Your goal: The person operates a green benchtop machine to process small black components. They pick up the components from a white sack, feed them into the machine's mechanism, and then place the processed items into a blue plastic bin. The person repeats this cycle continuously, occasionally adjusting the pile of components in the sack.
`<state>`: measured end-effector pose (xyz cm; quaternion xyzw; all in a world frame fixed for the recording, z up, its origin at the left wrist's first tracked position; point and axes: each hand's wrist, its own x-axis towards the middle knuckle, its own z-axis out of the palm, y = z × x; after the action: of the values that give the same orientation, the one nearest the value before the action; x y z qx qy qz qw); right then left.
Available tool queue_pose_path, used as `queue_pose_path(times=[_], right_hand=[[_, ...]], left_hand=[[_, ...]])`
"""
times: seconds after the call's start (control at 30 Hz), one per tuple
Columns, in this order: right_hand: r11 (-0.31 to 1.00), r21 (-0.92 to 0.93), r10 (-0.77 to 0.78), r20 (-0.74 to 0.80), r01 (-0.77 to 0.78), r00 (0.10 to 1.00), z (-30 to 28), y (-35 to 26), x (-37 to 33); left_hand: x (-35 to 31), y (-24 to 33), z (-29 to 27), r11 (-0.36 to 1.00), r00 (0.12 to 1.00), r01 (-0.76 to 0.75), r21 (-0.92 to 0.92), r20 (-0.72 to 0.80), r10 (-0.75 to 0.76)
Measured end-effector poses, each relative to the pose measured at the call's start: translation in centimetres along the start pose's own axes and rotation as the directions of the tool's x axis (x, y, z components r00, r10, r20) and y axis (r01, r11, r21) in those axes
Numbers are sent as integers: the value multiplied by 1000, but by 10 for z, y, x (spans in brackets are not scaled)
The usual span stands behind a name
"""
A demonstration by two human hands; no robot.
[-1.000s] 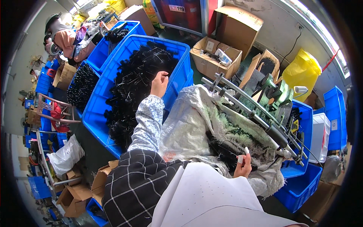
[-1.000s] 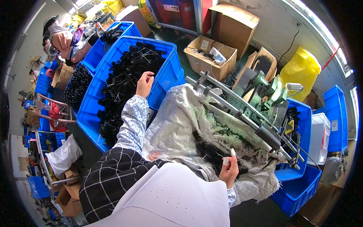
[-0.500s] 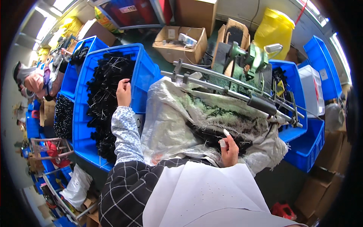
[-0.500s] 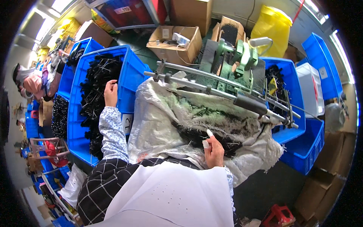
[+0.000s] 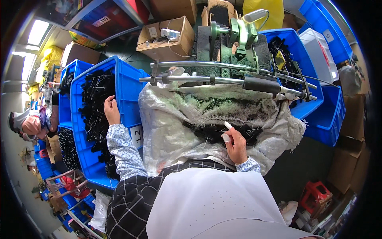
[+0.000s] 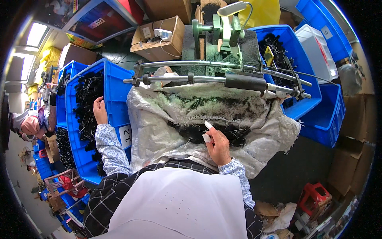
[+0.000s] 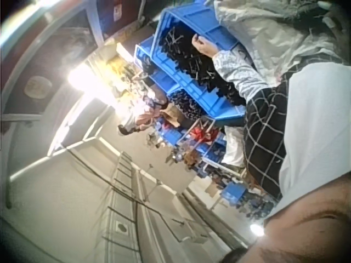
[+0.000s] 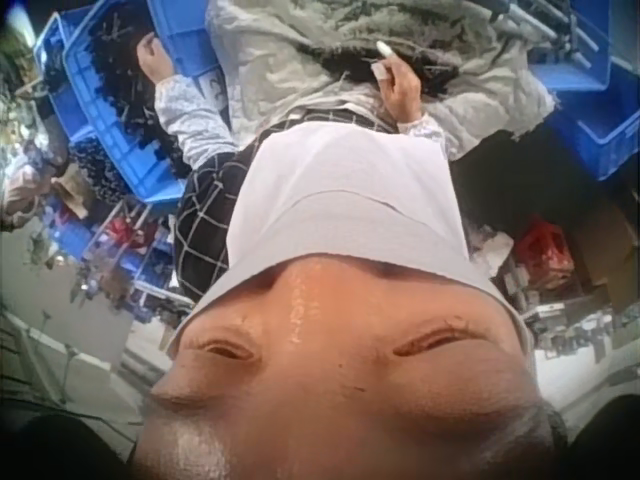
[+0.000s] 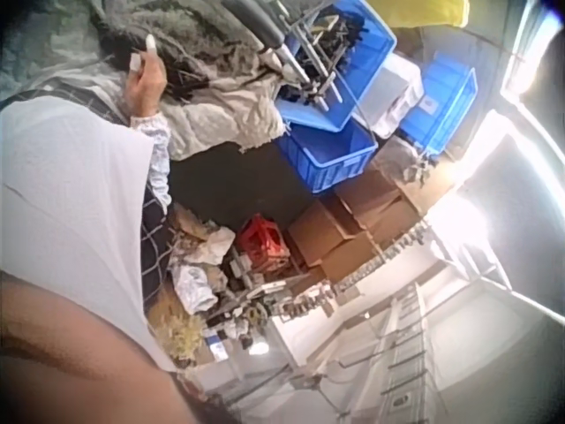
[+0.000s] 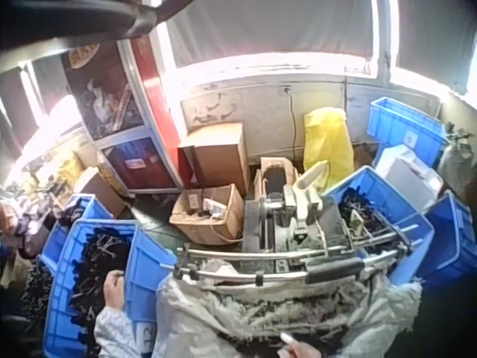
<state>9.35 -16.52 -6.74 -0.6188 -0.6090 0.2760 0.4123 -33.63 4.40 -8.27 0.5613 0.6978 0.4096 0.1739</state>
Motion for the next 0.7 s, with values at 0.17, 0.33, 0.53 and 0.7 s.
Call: queue_pose_path(times=[0.17, 0.33, 0.53, 0.7], right_hand=[[999, 13, -29, -9, 29, 1000, 1, 5, 0], [993, -72, -99, -72, 94, 993, -13, 2, -5], [952, -307, 107, 366, 12, 924, -71, 34, -92], [895, -425, 14, 329, 135, 944, -69, 55, -134]], left_hand=[[-2, 5, -1, 998, 998, 46, 45, 41, -48], [3, 4, 2, 997, 999, 29, 71, 15, -30], [1, -9, -4, 996, 999, 49, 73, 8, -50], [4, 1, 0, 997, 1000, -11, 79, -2, 11]])
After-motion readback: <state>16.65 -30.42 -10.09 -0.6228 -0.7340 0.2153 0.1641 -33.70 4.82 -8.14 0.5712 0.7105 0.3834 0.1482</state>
